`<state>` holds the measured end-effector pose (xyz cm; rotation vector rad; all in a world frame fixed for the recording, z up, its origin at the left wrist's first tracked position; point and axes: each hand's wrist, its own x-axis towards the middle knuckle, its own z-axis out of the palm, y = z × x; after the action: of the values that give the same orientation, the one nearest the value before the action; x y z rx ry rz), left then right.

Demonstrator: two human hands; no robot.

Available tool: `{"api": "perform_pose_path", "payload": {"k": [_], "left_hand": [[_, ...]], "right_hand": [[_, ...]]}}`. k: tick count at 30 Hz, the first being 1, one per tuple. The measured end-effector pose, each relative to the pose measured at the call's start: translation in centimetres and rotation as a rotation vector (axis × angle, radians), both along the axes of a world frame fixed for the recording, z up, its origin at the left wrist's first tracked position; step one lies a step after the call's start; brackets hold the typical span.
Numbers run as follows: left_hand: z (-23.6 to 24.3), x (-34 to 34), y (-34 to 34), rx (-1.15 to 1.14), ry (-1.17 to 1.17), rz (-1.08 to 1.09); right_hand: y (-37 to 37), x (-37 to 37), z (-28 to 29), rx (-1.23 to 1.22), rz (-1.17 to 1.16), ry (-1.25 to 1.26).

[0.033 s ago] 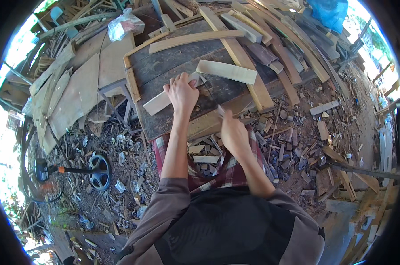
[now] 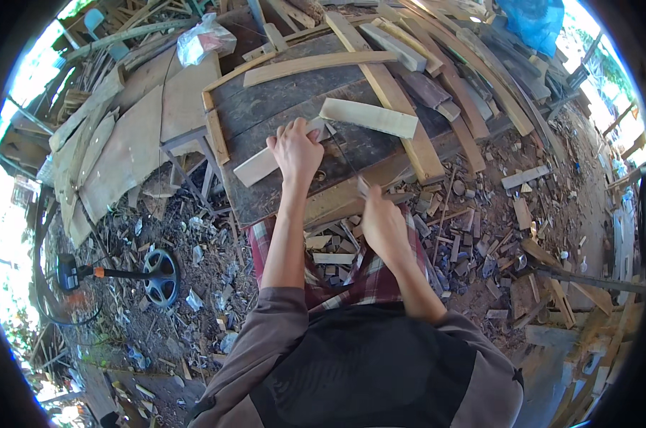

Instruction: Saw a small piece of wood and measure it with a ruler and pencil.

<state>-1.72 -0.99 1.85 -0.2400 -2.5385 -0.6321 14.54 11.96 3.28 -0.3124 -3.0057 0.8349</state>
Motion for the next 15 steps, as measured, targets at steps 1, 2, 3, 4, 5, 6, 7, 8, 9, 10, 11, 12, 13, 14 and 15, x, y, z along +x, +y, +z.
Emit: {"api": "perform_pose_path", "payload": {"k": [1,2,3,4,5,6,7,8,9,10,11,12,13,14,15], "left_hand": [[0.0,0.1,0.0,0.001,0.001,0.007],[0.0,0.4,-0.1,-0.02,-0.018,0.017],[0.1,0.4,-0.3,-0.042,-0.036,0.029],[0.0,0.7,-0.1,-0.051,0.005,0.028],[0.0,1.2,0.3,-0.048,-0.003,0.022],[0.1,1.6,0.9,-0.045,0.03,-0.012],[0.4,1.8,0.8,-0.048,0.072,-0.035],[-0.1,1.5,1.0,-0.015,0.17,-0.041],[-0.3,1.7,1.2,-0.018,0.177,-0.038],[-0.4,1.7,0.6,-0.02,0.164,-0.018],[-0.3,1.5,0.8,-0.008,0.161,-0.004],[-0.2,1.8,1.0,0.011,0.134,0.01],[-0.1,1.6,1.1,0.02,0.16,0.021],[-0.2,1.6,0.9,0.022,0.095,0.026],[-0.1,1.3,0.8,0.025,0.03,0.029]], "right_hand": [[0.2,1.3,-0.1,-0.008,-0.006,-0.045],[0.3,1.6,-0.2,-0.017,-0.01,-0.09],[0.1,1.0,-0.3,-0.019,0.0,-0.088],[0.1,0.7,-0.5,-0.018,-0.006,-0.068],[0.1,0.3,-0.6,-0.019,-0.019,-0.049],[0.3,-0.8,-0.5,-0.012,0.001,-0.014],[0.0,-1.7,-0.2,-0.017,0.006,-0.011],[-0.3,-2.6,0.2,0.001,0.005,-0.001],[-0.6,-2.9,0.7,0.02,0.002,0.011],[-1.2,-3.0,1.2,-0.008,0.0,0.007],[-1.0,-3.2,0.9,-0.005,0.013,0.03],[-0.6,-3.1,0.2,-0.02,0.005,0.023],[-0.1,-3.0,-0.1,-0.031,-0.004,0.017],[0.0,-2.3,0.2,-0.023,0.005,0.034],[0.1,-1.5,0.7,-0.009,0.024,-0.001]]}}
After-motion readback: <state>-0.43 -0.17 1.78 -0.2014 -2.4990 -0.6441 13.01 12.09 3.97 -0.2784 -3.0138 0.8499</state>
